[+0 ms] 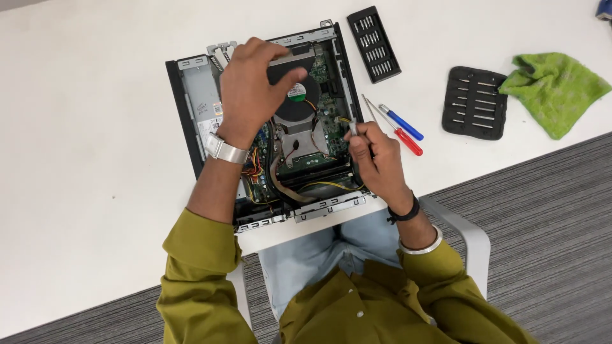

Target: The person disassembles a computer by removing screws with a screwdriver, detaching internal cables by hand, and prying at connectors with a small metal tool.

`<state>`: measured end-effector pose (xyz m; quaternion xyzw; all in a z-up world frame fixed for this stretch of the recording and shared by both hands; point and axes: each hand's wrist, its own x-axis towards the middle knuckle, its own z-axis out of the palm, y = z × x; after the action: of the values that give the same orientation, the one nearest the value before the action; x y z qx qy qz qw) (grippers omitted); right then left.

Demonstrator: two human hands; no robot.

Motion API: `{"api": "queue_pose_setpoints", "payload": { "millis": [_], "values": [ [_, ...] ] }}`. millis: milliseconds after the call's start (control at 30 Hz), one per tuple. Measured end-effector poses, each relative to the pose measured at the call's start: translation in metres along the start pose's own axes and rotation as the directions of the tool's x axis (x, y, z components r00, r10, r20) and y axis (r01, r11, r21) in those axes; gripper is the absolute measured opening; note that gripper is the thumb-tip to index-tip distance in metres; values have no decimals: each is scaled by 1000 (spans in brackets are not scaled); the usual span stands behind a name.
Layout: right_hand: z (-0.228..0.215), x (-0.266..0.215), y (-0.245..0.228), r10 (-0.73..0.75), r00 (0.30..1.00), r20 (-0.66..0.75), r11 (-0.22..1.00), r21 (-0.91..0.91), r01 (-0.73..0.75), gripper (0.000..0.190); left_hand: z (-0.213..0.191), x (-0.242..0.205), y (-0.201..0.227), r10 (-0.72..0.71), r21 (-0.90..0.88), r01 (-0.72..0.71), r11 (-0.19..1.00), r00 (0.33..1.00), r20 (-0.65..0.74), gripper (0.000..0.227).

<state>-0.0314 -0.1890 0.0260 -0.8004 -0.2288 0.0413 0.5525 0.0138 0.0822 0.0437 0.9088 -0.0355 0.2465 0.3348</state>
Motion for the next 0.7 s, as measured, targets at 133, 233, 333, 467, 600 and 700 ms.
{"api": "queue_pose_setpoints", "payload": {
  "millis": [133,233,333,467,600,700],
  "values": [
    [0,-1,0,-2,1000,1,1000,-10,2,23,6,-4,16,39,182,-88,979,965,259,70],
    [-1,-1,-1,-3,1000,-1,1000,-14,3,23,11,-6,17,-28,267,-95,959,906,423,96],
    [0,0,-1,-6,1000,-6,1000,-31,6,23,17,-6,11,-43,291,-102,951,891,451,94],
    [0,-2,1,-22,1000,-10,999,-40,22,24,19,-10,11,-27,321,-137,937,888,459,87],
    [-1,-2,0,-31,999,-25,998,-51,29,23,12,-9,17,6,297,-150,943,900,436,83],
    [-1,-1,0,-27,999,-27,998,-51,26,19,6,-5,18,95,380,-270,885,903,420,87]
  ]
}}
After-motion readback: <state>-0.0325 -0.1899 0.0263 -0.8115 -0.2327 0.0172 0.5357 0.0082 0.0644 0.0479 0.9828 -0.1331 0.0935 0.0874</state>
